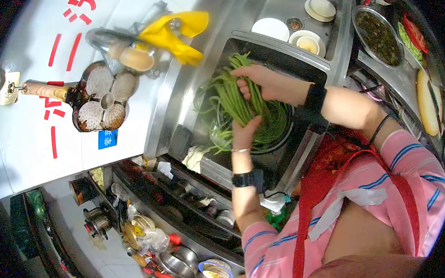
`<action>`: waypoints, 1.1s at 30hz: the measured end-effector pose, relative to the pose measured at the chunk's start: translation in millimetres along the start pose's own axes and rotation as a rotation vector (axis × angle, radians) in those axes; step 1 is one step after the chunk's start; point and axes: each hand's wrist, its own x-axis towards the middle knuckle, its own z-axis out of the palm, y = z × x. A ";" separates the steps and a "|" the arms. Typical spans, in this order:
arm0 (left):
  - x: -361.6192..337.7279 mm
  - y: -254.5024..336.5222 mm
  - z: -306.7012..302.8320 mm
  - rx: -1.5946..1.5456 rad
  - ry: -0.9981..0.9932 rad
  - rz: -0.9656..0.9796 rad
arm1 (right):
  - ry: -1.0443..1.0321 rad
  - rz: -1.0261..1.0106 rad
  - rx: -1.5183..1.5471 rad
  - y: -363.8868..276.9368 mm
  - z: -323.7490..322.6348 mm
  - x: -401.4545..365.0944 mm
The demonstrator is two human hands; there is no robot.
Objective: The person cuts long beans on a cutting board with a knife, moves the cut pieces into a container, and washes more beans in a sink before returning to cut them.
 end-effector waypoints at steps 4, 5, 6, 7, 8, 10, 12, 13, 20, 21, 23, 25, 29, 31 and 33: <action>6.3 -14.7 9.5 -0.115 -0.049 0.045 | 0.133 -0.279 -0.090 19.0 4.3 17.0; 2.4 -12.1 17.3 -0.034 -0.013 0.036 | 0.074 -0.307 -0.243 25.9 -9.5 25.3; 1.4 -17.1 20.2 -0.035 -0.009 0.034 | 0.073 -0.302 -0.245 32.6 -12.9 27.6; 1.8 -23.2 23.0 -0.046 0.045 0.060 | 0.132 -0.375 -0.347 39.8 -15.3 30.4; 2.2 -27.6 23.5 -0.057 0.100 0.085 | 0.190 -0.447 -0.450 46.1 -19.8 31.8; -5.1 -32.3 21.3 -0.130 0.087 -0.012 | 0.075 -0.389 -0.544 52.9 -34.3 12.1; -11.5 -41.7 32.5 0.309 0.088 0.113 | -0.266 -0.246 -0.753 68.3 -43.7 -1.1; -13.5 -50.0 32.9 0.168 0.027 0.108 | -0.263 -0.236 -0.755 71.1 -52.2 3.4; -15.5 -68.1 -22.9 0.002 -0.052 -0.163 | -0.056 0.205 -0.693 57.4 -39.6 15.6; -16.9 -70.9 -32.2 -0.143 -0.103 -0.147 | -0.111 0.247 -0.521 58.5 -42.1 23.5; -18.8 -83.5 -53.2 -0.290 -0.143 -0.139 | -0.148 0.292 -0.322 60.2 -39.8 31.3; -19.2 -97.1 -70.4 -0.519 -0.185 -0.084 | -0.166 0.188 -0.380 60.5 -27.3 31.1; -20.7 -137.3 -79.8 1.177 0.088 0.141 | -0.166 -0.254 -1.085 56.1 -24.2 39.2; -22.1 -151.0 -68.7 1.477 -0.065 0.055 | -0.151 -0.299 -1.813 60.4 -34.4 44.0; -16.1 -156.5 -52.1 1.600 -0.146 0.042 | -0.144 -0.277 -2.004 84.1 -75.9 52.8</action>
